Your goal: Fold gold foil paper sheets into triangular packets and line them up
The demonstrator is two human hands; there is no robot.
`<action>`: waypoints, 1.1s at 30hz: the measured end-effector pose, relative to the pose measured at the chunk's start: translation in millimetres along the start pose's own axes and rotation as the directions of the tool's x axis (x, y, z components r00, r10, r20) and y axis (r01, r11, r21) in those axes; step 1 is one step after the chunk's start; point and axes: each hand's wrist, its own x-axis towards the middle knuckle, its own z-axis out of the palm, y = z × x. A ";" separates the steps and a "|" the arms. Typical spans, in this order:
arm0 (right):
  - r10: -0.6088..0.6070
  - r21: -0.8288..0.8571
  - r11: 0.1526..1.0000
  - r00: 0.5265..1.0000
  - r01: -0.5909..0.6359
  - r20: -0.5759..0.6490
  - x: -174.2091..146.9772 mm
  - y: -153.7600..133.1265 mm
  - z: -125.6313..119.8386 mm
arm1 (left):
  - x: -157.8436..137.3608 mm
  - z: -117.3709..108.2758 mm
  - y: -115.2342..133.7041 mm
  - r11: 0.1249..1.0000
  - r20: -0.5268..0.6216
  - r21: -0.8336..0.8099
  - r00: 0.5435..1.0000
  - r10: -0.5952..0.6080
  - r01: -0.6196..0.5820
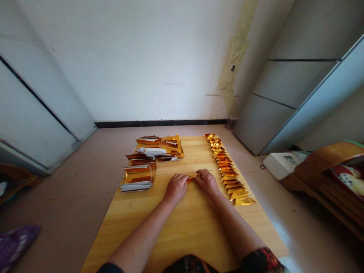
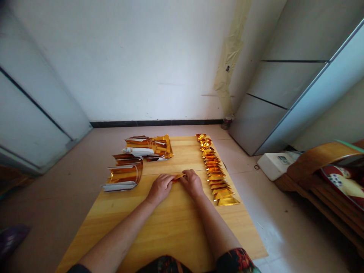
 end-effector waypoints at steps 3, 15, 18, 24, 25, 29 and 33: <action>0.139 0.094 0.986 0.990 -0.135 -0.036 3.7 -5.7 10.6 | 1.4 1.9 0.3 1.000 -0.016 0.005 1.000 -0.024 0.025; 0.190 0.373 0.917 0.978 -0.146 -0.085 4.3 -33.1 46.2 | 10.6 2.3 -1.1 0.909 -0.056 -0.306 0.948 -0.312 0.281; 0.168 0.345 0.929 0.984 -0.136 -0.065 1.5 -34.3 45.5 | 8.7 -0.8 -2.8 0.857 -0.057 -0.407 0.928 -0.368 0.315; 0.102 0.274 0.959 0.990 -0.072 -0.096 -2.6 -36.6 44.6 | 6.9 -1.7 -4.7 0.773 -0.017 -0.525 0.903 -0.429 0.357; 0.090 0.278 0.959 0.990 -0.056 -0.111 -2.9 -36.2 45.0 | 6.9 -1.1 -5.0 0.770 -0.020 -0.526 0.900 -0.435 0.361; 0.069 0.291 0.956 0.986 -0.022 -0.152 -3.7 -34.1 47.0 | 5.9 1.4 -6.2 0.758 -0.034 -0.539 0.890 -0.454 0.367; 0.042 0.260 0.966 0.985 0.003 -0.167 -3.9 -33.7 47.8 | 3.9 4.3 -7.8 0.769 -0.075 -0.532 0.884 -0.461 0.355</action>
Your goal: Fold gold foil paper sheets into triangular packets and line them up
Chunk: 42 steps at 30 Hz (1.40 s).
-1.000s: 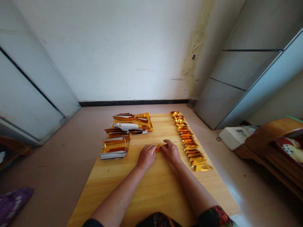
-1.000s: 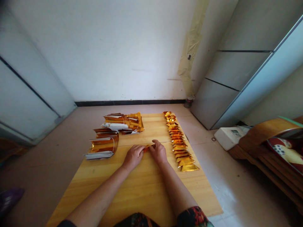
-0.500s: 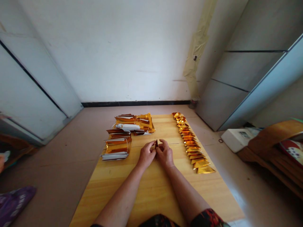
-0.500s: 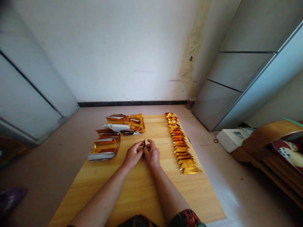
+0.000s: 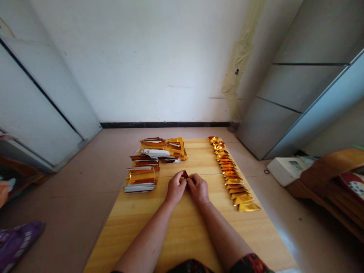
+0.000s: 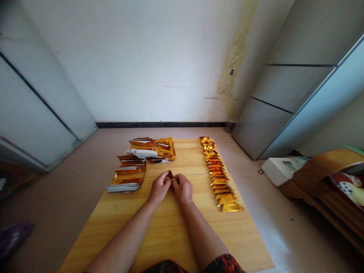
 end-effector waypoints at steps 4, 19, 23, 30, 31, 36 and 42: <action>0.004 -0.016 1.000 1.000 -0.004 -0.009 0.7 1.6 0.9 | -0.2 0.8 -4.0 0.999 -0.020 0.035 1.000 0.010 -0.010; 0.039 0.039 0.999 0.999 -0.037 -0.033 2.9 4.6 2.3 | -0.1 1.5 -4.1 1.000 -0.054 0.017 0.999 0.001 0.000; 0.054 0.027 0.998 0.998 -0.053 -0.026 3.7 2.6 1.6 | -0.5 2.2 -5.6 1.000 -0.073 0.009 0.997 0.006 -0.006; 0.044 0.012 0.999 0.999 -0.043 -0.030 3.4 0.7 1.6 | -3.1 3.9 -5.6 0.989 -0.140 0.091 0.982 0.127 -0.115; 0.042 0.013 0.999 0.999 -0.041 -0.028 3.0 0.4 1.7 | -3.4 3.9 -5.2 0.987 -0.150 0.103 0.979 0.140 -0.126; 0.040 0.031 0.999 0.998 -0.038 -0.046 2.3 0.0 0.7 | -4.6 0.9 0.3 0.966 -0.126 0.215 0.977 0.171 -0.141; 0.079 0.075 0.995 0.994 -0.073 -0.078 4.3 -1.1 -3.3 | -5.1 -3.6 6.5 0.930 0.041 0.323 0.985 0.169 -0.173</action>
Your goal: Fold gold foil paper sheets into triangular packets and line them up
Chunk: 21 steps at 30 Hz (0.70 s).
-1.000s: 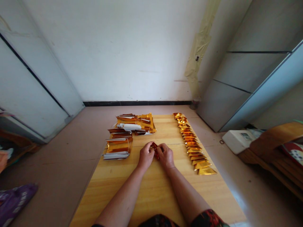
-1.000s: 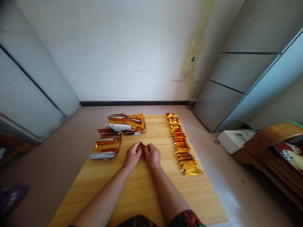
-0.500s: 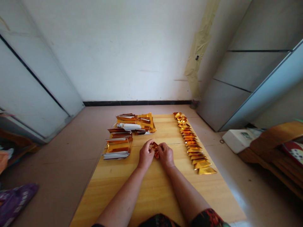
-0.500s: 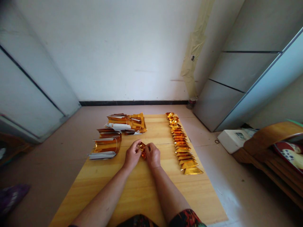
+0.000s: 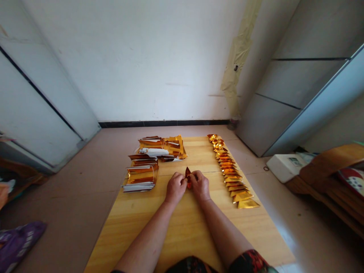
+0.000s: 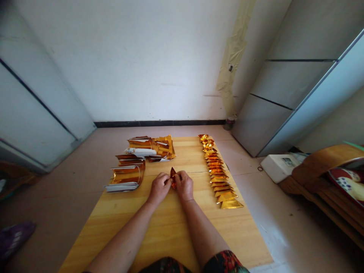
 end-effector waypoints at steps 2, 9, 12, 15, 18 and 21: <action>0.012 -0.010 1.000 1.000 -0.013 -0.010 0.8 0.0 -0.2 | 0.3 0.0 -0.1 1.000 0.013 0.015 1.000 -0.014 0.014; 0.015 -0.014 1.000 1.000 -0.015 -0.016 3.0 1.7 0.5 | 0.8 3.0 -2.4 1.000 -0.035 -0.011 0.999 -0.022 0.022; -0.002 -0.015 1.000 0.999 0.003 0.041 1.6 1.4 -0.7 | 1.4 4.3 -3.8 1.000 -0.057 -0.011 0.998 -0.020 0.020; -0.034 -0.009 0.999 0.994 0.035 0.104 -1.9 1.0 -2.0 | 2.2 5.0 -4.6 0.999 -0.083 -0.016 0.996 -0.035 0.034; -0.043 -0.012 0.999 0.991 0.045 0.128 -5.3 1.5 -2.2 | 2.7 4.3 -4.3 0.999 -0.095 -0.019 0.994 -0.052 0.050; -0.051 -0.030 0.998 0.989 0.055 0.140 -6.7 2.1 -1.3 | 2.8 3.0 -3.9 0.998 -0.088 -0.021 0.994 -0.058 0.056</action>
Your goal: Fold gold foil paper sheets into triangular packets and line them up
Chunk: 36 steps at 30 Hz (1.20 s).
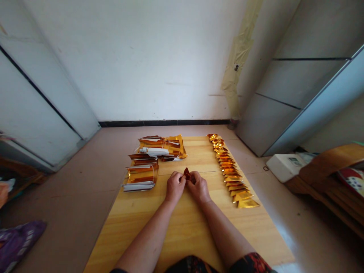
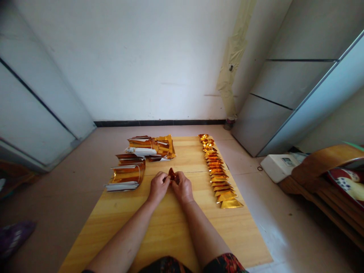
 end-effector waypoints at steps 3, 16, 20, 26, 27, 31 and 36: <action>0.009 0.027 1.000 1.000 -0.008 -0.025 0.7 0.6 0.7 | -0.1 -0.6 -0.1 1.000 0.016 0.000 1.000 0.008 -0.008; 0.019 -0.034 0.999 0.993 -0.023 -0.113 2.7 5.3 0.4 | -1.3 -3.3 8.4 0.996 0.198 0.080 0.979 -0.047 0.031; 0.005 -0.064 0.998 0.991 -0.013 -0.136 3.3 5.4 0.1 | -1.4 -3.9 9.8 0.991 0.194 0.123 0.979 -0.066 0.042; 0.010 -0.069 0.997 0.989 -0.021 -0.145 3.8 6.3 1.2 | -1.7 -3.1 9.5 0.986 0.180 0.161 0.981 -0.068 0.039; 0.007 -0.071 0.997 0.990 -0.017 -0.143 3.7 6.5 1.2 | -1.6 -2.8 9.1 0.986 0.175 0.160 0.982 -0.069 0.041; -0.048 -0.089 0.995 0.990 0.036 -0.133 3.1 6.0 0.2 | -0.9 -2.4 7.5 0.992 0.184 0.120 0.981 -0.060 0.038; -0.171 -0.171 0.973 0.980 0.152 -0.105 1.4 2.1 -3.3 | -1.1 -3.0 6.1 0.999 0.183 0.039 0.983 -0.015 0.008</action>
